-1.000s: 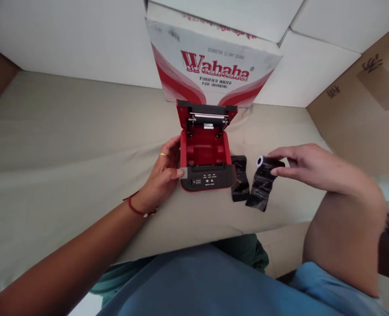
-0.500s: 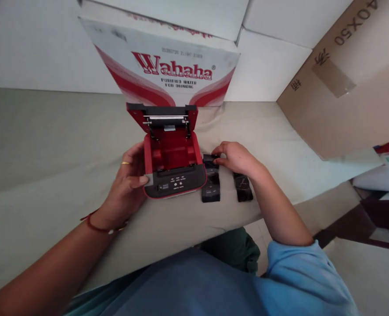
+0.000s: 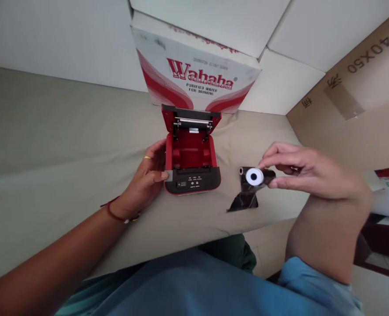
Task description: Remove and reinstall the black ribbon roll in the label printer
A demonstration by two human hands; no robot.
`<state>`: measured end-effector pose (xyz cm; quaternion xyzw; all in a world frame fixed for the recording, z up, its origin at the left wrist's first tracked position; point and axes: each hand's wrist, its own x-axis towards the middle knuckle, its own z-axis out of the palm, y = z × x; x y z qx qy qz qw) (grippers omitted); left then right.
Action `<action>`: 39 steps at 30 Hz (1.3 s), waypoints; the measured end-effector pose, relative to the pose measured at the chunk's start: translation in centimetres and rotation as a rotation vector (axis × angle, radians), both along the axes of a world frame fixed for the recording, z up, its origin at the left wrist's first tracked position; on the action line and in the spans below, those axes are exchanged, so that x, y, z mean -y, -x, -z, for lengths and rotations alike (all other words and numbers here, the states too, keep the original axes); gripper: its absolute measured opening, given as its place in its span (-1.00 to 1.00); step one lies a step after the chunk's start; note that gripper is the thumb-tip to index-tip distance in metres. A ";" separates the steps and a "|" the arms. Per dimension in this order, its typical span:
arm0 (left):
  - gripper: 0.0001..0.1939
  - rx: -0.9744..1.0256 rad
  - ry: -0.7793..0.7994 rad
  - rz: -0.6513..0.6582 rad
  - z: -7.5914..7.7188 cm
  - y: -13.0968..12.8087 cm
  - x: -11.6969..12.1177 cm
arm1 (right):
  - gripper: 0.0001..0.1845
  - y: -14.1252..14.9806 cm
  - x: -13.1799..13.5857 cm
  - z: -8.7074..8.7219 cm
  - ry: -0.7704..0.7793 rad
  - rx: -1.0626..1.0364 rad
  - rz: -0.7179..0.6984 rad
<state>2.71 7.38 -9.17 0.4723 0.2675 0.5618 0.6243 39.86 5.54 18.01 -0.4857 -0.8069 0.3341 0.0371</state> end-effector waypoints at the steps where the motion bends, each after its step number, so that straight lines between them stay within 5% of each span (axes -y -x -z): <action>1: -0.05 -0.004 -0.001 0.003 0.0 0.0 0.0 | -0.69 1.0 0.0 -0.3 -0.027 -0.007 0.011; 5: -0.05 -0.001 -0.009 0.011 -0.1 0.0 0.0 | -0.61 8.2 -0.8 2.7 -0.145 0.077 0.047; 10: -0.05 0.009 0.002 0.014 -0.3 -0.1 -0.1 | -0.75 16.0 -2.6 7.3 -0.355 0.488 0.113; 15: -0.03 -0.005 -0.036 0.027 -0.2 -0.4 -0.2 | -0.73 18.9 -4.4 8.0 -0.372 0.678 0.092; 21: 0.00 0.003 0.025 0.004 -0.7 -0.6 0.0 | -0.76 20.5 -5.6 8.4 -0.274 0.684 0.157; 31: 0.00 -0.009 0.027 0.016 -1.1 -0.5 -0.1 | -0.58 20.0 -6.6 9.8 -0.283 0.605 0.026; 35: -0.02 -0.007 -0.003 0.035 -0.9 -0.5 0.0 | -0.69 17.1 -4.4 8.8 -0.271 0.332 -0.019; 39: -0.03 -0.028 -0.027 0.021 -0.6 -0.4 0.2 | -0.73 13.7 0.8 9.3 -0.525 -0.020 -0.041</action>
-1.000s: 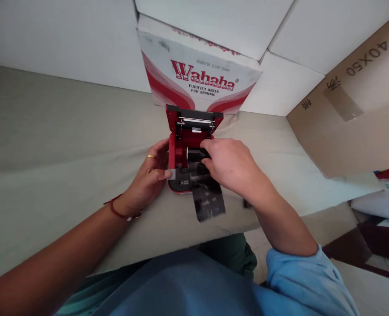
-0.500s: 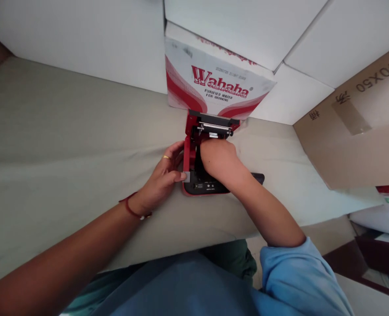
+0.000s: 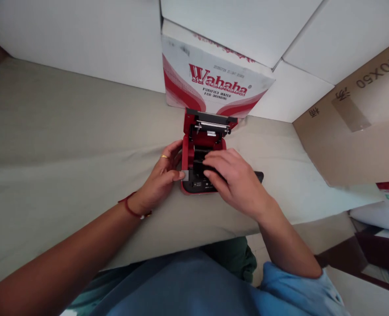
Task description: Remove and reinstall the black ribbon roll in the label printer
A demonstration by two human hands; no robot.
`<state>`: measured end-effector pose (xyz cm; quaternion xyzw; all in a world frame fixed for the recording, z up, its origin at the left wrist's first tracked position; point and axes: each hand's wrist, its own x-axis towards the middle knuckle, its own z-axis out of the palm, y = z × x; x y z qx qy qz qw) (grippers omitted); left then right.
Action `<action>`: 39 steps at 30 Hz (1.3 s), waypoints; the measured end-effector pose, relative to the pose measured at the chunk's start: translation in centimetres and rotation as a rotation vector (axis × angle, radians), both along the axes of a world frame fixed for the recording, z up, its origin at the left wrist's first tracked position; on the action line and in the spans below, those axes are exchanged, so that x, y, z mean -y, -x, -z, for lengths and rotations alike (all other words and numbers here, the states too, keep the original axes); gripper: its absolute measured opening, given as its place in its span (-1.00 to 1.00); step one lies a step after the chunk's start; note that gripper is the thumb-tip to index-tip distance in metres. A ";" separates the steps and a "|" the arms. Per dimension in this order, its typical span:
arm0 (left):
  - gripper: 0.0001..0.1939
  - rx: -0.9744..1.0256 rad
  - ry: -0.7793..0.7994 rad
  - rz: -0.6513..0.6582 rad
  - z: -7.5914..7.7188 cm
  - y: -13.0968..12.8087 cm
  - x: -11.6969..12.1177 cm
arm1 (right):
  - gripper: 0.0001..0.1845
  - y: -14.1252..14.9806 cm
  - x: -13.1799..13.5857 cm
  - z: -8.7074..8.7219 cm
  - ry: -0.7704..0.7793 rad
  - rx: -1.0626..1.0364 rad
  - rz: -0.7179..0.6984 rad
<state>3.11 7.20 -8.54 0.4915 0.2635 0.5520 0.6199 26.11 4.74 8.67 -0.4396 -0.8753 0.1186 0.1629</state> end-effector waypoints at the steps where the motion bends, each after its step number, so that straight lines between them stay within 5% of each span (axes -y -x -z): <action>1: -0.03 -0.003 -0.004 -0.007 0.1 0.0 0.0 | -0.70 -0.7 1.4 0.6 -0.054 -0.044 -0.008; 5: -0.11 0.013 -0.005 -0.020 0.0 0.2 0.2 | -0.50 -2.6 5.5 4.2 -0.179 -0.071 -0.042; 10: -0.22 -0.060 -0.078 -0.158 -1.1 0.6 1.6 | -0.45 -3.1 7.0 7.2 -0.262 -0.109 -0.036; 14: -0.26 -0.364 -0.453 -0.383 -2.6 1.0 3.5 | -0.50 -3.1 7.2 7.6 -0.218 -0.111 0.010; 17: -0.34 -0.523 -0.710 -0.400 -3.1 1.2 4.3 | -0.53 -3.1 7.3 7.7 -0.220 -0.121 0.014; 25: -0.32 -0.687 -0.830 -0.299 -3.0 1.1 4.4 | -0.54 -3.2 7.3 7.1 -0.185 -0.172 0.033; 28: -0.31 -0.710 -0.902 -0.386 -2.9 0.8 4.5 | -0.45 -3.3 4.7 4.6 -0.195 -0.287 0.192; 32: -0.30 -0.713 -0.903 -0.365 -2.7 0.7 4.6 | -0.33 -2.1 -3.2 1.8 -0.180 -0.367 0.503; 36: -0.30 -0.719 -0.906 -0.381 -2.8 0.9 4.5 | -0.29 -0.6 -9.3 1.4 -0.014 -0.380 0.435; 39: -0.37 -0.736 -0.972 -0.442 -3.2 0.8 4.6 | -0.25 -0.4 -8.7 2.1 0.008 -0.422 0.330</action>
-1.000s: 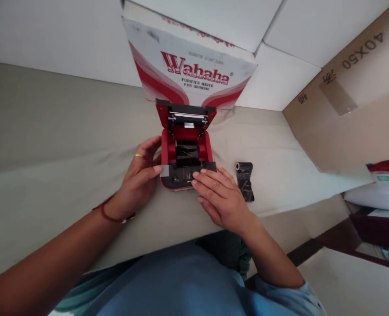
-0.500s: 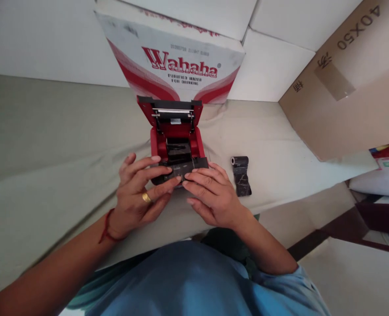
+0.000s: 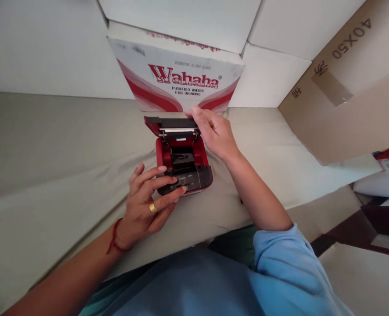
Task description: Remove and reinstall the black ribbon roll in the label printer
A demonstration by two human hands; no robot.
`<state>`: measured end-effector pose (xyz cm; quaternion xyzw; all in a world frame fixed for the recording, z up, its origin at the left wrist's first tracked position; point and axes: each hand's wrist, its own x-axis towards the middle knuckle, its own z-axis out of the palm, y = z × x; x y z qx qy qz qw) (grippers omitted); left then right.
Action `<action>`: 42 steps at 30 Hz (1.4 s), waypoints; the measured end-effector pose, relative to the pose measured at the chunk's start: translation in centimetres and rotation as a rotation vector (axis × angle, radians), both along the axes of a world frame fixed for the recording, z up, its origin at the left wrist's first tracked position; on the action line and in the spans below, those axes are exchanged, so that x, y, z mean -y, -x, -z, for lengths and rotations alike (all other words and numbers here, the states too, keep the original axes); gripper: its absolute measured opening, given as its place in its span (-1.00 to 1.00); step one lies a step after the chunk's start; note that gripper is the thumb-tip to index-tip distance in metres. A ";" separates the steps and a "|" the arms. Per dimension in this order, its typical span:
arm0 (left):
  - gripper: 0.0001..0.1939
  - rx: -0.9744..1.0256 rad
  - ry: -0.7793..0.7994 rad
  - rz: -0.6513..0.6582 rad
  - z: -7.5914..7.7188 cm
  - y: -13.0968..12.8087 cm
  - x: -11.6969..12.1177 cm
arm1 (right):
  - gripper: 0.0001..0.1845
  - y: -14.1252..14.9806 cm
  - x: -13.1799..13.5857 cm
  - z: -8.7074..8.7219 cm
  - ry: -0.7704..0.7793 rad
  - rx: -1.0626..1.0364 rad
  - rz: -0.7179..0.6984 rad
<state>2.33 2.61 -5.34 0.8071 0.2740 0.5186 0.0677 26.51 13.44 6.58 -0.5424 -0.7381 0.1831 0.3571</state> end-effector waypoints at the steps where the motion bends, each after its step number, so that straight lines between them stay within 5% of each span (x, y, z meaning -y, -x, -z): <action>1: -0.41 -0.012 -0.006 -0.010 -0.2 -0.1 0.1 | -0.27 -0.1 1.0 0.3 -0.043 -0.013 -0.007; 7: -0.57 -0.016 -0.002 -0.091 -0.9 -0.5 1.1 | -0.55 -2.0 7.7 3.8 -0.270 0.053 -0.116; 13: -0.52 -0.014 0.001 -0.068 -0.8 -0.3 1.0 | -0.57 -2.7 9.7 6.2 -0.232 0.037 -0.176; 18: -0.30 0.152 0.199 0.060 -0.4 0.4 -0.1 | -0.58 -2.1 9.5 6.4 -0.213 -0.068 -0.182; 23: -0.23 0.472 0.552 0.088 1.9 1.1 -2.1 | -0.57 -0.8 10.1 7.2 -0.266 -0.179 -0.092; 28: 0.00 0.577 0.873 0.291 3.7 1.4 -3.7 | -0.56 -0.6 12.8 7.1 -0.401 -0.042 -0.026; 35: 0.23 0.611 0.932 0.369 4.4 0.9 -4.3 | -0.54 -1.1 15.1 7.6 -0.499 0.049 -0.125; 42: 0.12 0.609 0.850 0.313 4.3 -0.4 -3.8 | -0.68 -1.6 14.4 5.7 -0.486 0.082 -0.195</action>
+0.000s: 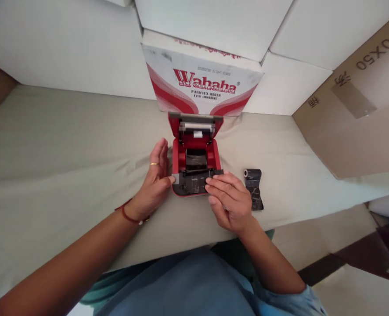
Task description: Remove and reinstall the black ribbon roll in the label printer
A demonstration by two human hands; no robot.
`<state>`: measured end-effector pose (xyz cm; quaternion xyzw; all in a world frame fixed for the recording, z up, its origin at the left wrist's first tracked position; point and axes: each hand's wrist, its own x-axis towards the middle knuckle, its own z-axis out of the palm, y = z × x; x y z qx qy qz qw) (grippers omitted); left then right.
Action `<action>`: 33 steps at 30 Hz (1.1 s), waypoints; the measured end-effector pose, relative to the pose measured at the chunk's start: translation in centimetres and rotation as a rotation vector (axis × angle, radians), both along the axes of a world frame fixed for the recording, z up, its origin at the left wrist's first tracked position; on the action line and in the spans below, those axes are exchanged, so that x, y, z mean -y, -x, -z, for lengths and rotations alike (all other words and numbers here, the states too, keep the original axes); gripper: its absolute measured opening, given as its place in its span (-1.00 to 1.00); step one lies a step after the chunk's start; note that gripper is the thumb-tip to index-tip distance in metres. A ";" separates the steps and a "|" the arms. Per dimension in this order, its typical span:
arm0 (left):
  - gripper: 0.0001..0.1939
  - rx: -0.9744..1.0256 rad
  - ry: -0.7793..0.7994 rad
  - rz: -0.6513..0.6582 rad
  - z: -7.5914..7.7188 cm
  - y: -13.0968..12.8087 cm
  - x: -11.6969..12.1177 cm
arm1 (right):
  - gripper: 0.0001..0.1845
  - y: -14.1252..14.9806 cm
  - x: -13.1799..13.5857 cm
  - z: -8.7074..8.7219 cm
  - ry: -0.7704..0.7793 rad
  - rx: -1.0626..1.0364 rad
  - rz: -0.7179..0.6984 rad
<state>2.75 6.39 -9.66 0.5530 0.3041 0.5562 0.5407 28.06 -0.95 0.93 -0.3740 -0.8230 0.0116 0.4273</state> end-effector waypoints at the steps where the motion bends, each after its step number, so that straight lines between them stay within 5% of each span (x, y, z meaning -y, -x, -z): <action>1: 0.10 -0.011 0.003 0.002 0.0 0.0 0.1 | -0.71 -0.1 -0.5 -0.8 0.031 0.000 -0.023; 6: -0.01 -0.063 0.035 0.018 0.1 0.3 0.1 | -0.69 0.6 -5.0 -5.3 0.375 0.072 0.111; 10: -0.04 -0.061 0.018 0.002 0.0 0.4 0.0 | -0.67 3.7 -9.5 -7.5 0.587 0.597 0.291; 14: -0.05 -0.061 0.026 0.020 -0.4 0.4 0.0 | -0.64 7.1 -12.1 -7.7 0.628 0.946 0.356; 19: -0.05 -0.047 0.002 -0.015 -0.7 0.2 0.0 | -0.71 8.3 -12.9 -6.8 0.647 0.969 0.348; 23: -0.05 -0.046 0.000 -0.013 -0.8 0.1 -0.1 | -0.74 6.3 -11.7 -8.1 0.679 0.826 0.278; 26: -0.05 -0.023 0.010 -0.004 -0.7 0.0 -0.2 | -0.82 2.8 -8.9 -11.2 0.837 0.517 0.085; 29: -0.06 -0.002 0.002 -0.018 -0.5 0.0 -0.3 | -0.63 -2.4 -6.1 -13.8 0.983 0.191 0.029; 31: -0.06 0.012 -0.007 -0.010 -0.3 -0.1 -0.5 | -0.49 -5.7 -5.3 -13.6 0.973 0.000 0.126; 33: -0.06 0.026 -0.009 -0.001 -0.1 -0.1 -0.7 | -0.40 -8.0 -5.6 -11.4 0.981 -0.105 0.212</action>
